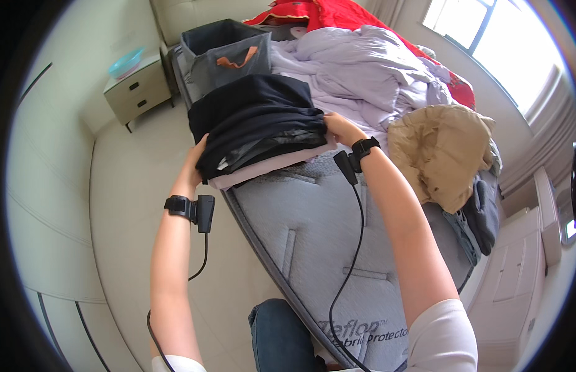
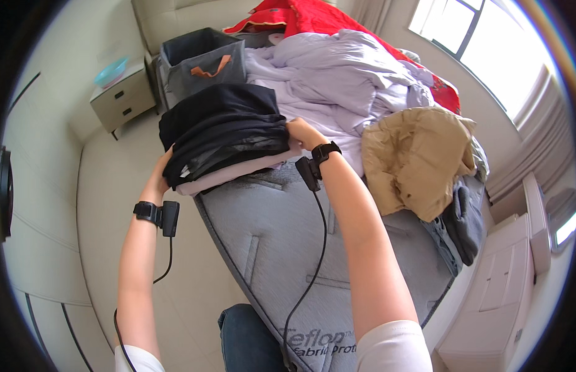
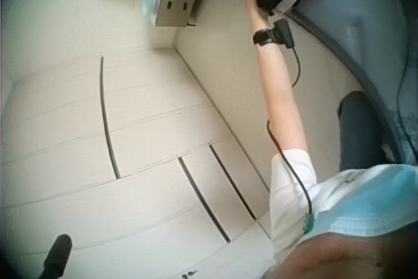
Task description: The recorder is folding several different items of clothing including a sweater, a shirt, and a vest on a bed.
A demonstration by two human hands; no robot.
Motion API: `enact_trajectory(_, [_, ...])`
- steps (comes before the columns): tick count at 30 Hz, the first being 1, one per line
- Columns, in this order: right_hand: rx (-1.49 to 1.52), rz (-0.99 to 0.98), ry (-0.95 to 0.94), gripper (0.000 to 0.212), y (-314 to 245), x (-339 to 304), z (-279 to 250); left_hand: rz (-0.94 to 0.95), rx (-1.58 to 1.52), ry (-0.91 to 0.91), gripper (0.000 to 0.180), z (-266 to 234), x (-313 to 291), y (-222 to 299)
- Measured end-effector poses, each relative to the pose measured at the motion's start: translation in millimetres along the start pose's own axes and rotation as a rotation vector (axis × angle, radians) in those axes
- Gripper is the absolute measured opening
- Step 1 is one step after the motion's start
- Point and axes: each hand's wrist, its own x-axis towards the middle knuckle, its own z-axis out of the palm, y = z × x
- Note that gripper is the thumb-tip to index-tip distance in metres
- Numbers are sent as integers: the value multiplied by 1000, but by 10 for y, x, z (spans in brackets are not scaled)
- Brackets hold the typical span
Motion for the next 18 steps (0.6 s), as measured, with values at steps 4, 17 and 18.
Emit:
enact_trajectory(4, [-291,-193,611,53,84,-483,-600,-118,320,218,60,308,-47,171])
enact_trajectory(17, [-317,416,1094,95,1090,-2702,-2269,896,829,442,54,1424,-1185,28])
enact_trajectory(18, [-183,255,991,63,1214,-2755,-2425,935,851,375,56,1665,-1294,-10])
